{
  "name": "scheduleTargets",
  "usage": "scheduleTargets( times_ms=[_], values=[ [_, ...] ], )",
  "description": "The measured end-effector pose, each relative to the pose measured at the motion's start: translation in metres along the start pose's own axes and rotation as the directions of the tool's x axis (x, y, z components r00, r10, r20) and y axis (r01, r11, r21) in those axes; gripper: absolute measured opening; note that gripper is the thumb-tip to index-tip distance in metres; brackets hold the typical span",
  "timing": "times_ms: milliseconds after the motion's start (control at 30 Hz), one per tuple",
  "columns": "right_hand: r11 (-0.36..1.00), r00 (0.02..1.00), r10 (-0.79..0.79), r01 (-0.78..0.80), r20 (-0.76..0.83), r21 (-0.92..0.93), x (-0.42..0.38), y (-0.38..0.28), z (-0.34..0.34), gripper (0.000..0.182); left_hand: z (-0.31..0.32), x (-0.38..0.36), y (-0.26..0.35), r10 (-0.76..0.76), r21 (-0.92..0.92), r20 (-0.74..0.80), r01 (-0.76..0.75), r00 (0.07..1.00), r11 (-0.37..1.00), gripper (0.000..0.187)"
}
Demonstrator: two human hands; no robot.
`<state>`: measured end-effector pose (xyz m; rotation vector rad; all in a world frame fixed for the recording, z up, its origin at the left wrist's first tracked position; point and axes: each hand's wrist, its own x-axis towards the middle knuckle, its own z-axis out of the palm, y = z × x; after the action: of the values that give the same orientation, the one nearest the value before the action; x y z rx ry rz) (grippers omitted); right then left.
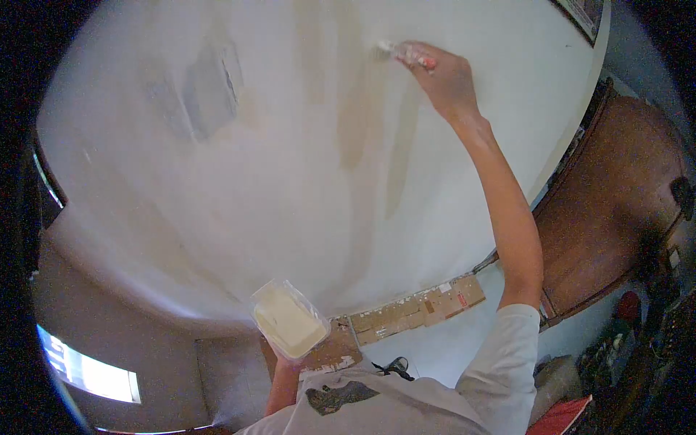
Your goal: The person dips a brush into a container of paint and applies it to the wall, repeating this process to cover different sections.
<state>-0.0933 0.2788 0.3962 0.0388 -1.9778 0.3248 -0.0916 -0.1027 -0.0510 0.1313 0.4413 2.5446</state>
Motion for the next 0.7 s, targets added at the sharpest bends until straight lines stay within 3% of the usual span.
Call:
scheduleTargets(
  times_ms=[133,233,333,400,500,567,600,700],
  values=[
    [0.979,0.959,-0.171,0.138,-0.226,-0.152,0.007,-0.006,0.001,0.028,-0.003,-0.004,0.008,0.027,0.013,-0.008,-0.026,1.000,1.000,0.063],
    [0.984,0.986,-0.112,0.093,-0.120,-0.149,-0.006,0.021,0.015,0.028,-0.018,-0.005,0.011,0.082,0.074,-0.040,-0.079,0.996,0.994,0.063],
    [0.976,0.986,-0.164,0.168,0.038,-0.141,-0.047,0.023,0.021,0.027,-0.027,-0.009,0.017,0.119,0.121,-0.053,-0.112,0.991,0.986,0.062],
    [0.981,0.981,0.031,0.007,0.191,-0.194,-0.077,0.020,0.026,0.027,-0.018,-0.013,0.026,0.085,0.037,-0.017,-0.084,0.996,0.996,0.064],
    [0.991,0.908,0.129,-0.125,0.398,-0.036,-0.107,0.015,0.023,0.025,-0.023,-0.012,0.031,0.075,0.037,-0.045,-0.073,0.996,0.997,0.065],
    [0.986,0.863,0.161,-0.127,0.478,-0.104,-0.104,0.007,0.021,0.024,-0.023,-0.015,0.033,0.066,0.054,-0.069,-0.062,0.995,0.997,0.065],
    [0.983,0.839,0.177,-0.122,0.514,-0.138,-0.099,0.002,0.018,0.024,-0.019,-0.017,0.035,0.058,0.052,-0.065,-0.055,0.996,0.997,0.065],
    [0.997,0.911,0.067,-0.043,0.408,-0.068,-0.061,0.007,0.014,0.024,-0.018,-0.018,0.036,0.066,0.100,-0.048,-0.061,0.997,0.993,0.061]
  ],
)
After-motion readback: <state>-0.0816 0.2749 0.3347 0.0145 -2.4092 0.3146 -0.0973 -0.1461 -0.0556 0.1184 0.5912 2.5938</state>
